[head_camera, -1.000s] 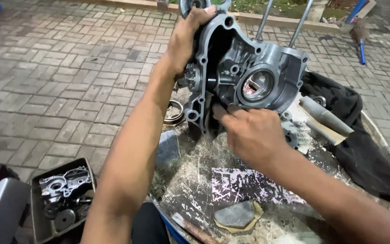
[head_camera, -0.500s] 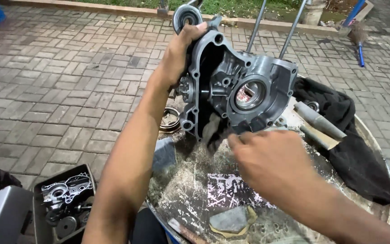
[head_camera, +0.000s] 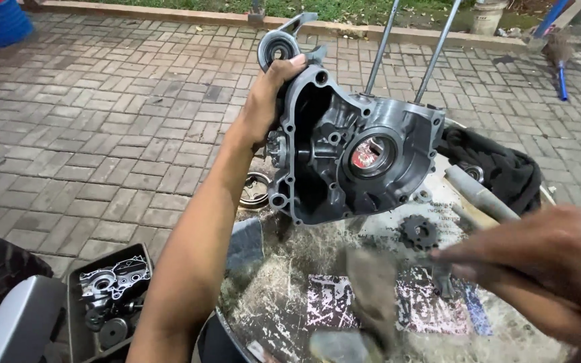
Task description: The person uses a small metal tool to scrape and clean the interior surfaces of a disassembled engine case. They rotate the case to access different areas and continue scraping debris from the inner walls and bearing housing.
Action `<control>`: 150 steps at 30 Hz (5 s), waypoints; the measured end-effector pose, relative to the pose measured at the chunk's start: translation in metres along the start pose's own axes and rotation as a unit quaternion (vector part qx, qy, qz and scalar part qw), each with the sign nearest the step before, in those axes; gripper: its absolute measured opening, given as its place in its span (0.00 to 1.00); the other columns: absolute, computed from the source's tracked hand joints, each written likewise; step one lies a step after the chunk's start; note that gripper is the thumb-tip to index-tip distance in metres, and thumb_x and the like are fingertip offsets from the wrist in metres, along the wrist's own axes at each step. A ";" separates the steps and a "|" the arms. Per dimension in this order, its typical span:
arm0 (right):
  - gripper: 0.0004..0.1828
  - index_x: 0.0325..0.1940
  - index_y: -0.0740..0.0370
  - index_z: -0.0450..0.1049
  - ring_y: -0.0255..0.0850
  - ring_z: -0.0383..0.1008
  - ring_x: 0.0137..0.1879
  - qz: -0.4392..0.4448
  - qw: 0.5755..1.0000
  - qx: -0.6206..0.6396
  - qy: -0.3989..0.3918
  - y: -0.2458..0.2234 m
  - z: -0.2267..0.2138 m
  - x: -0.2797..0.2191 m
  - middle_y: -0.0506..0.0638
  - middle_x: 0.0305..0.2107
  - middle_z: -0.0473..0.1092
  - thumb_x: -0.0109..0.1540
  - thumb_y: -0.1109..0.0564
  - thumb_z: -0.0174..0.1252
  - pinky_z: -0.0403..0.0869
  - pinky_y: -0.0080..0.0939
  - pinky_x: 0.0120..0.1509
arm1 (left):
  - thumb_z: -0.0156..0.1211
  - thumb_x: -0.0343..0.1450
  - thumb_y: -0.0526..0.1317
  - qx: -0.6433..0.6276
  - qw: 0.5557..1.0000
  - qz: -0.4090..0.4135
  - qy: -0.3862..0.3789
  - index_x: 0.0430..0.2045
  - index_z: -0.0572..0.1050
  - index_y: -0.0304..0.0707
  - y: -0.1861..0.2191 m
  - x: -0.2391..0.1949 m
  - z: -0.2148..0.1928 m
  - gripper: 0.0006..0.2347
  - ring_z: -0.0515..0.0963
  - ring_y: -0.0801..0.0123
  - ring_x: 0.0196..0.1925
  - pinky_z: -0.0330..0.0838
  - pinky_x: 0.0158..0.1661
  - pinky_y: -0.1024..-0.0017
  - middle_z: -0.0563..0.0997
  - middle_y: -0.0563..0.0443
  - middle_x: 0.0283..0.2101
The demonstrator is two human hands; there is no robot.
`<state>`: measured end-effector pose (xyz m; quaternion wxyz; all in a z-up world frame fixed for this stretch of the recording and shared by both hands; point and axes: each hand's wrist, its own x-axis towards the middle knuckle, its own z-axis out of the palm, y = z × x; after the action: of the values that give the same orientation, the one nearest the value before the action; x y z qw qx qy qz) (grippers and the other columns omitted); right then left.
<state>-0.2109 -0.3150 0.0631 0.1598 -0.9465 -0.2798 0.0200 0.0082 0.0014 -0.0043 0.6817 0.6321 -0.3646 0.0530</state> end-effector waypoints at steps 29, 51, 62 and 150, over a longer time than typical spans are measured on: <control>0.18 0.58 0.55 0.74 0.39 0.82 0.48 0.350 0.900 -0.067 -0.250 0.053 0.009 0.078 0.48 0.50 0.78 0.66 0.65 0.49 0.84 0.33 0.57 | 0.46 0.70 0.61 -0.038 0.994 -0.047 0.090 0.36 0.69 0.45 -0.005 0.002 -0.009 0.20 0.71 0.70 0.39 0.73 0.45 0.67 0.73 0.52 0.37; 0.19 0.56 0.46 0.81 0.38 0.56 0.19 0.330 0.940 0.031 -0.079 0.042 -0.013 0.071 0.55 0.22 0.79 0.65 0.49 0.52 0.59 0.38 0.25 | 0.36 0.75 0.51 -0.022 0.999 -0.033 0.026 0.29 0.65 0.46 0.035 0.001 0.028 0.13 0.62 0.77 0.27 0.59 0.30 0.77 0.66 0.61 0.25; 0.20 0.58 0.53 0.78 0.34 0.56 0.17 0.330 0.938 0.014 -0.102 0.046 0.004 0.076 0.51 0.16 0.74 0.65 0.45 0.56 0.62 0.35 0.23 | 0.37 0.73 0.57 -0.031 0.999 -0.035 -0.017 0.42 0.72 0.35 0.044 -0.007 0.033 0.23 0.76 0.67 0.35 0.75 0.34 0.70 0.77 0.47 0.36; 0.05 0.39 0.57 0.80 0.34 0.71 0.38 0.049 0.923 0.349 -0.156 0.004 0.101 0.083 0.44 0.34 0.73 0.63 0.58 0.58 0.72 0.37 0.46 | 0.35 0.72 0.65 0.031 0.996 -0.048 0.063 0.27 0.68 0.49 0.018 -0.001 0.001 0.22 0.71 0.74 0.35 0.71 0.39 0.75 0.71 0.59 0.31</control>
<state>-0.1521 -0.2446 -0.0292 0.4334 -0.8281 -0.2296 0.2713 -0.0021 0.0046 0.0096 0.6851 0.6650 -0.2886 0.0710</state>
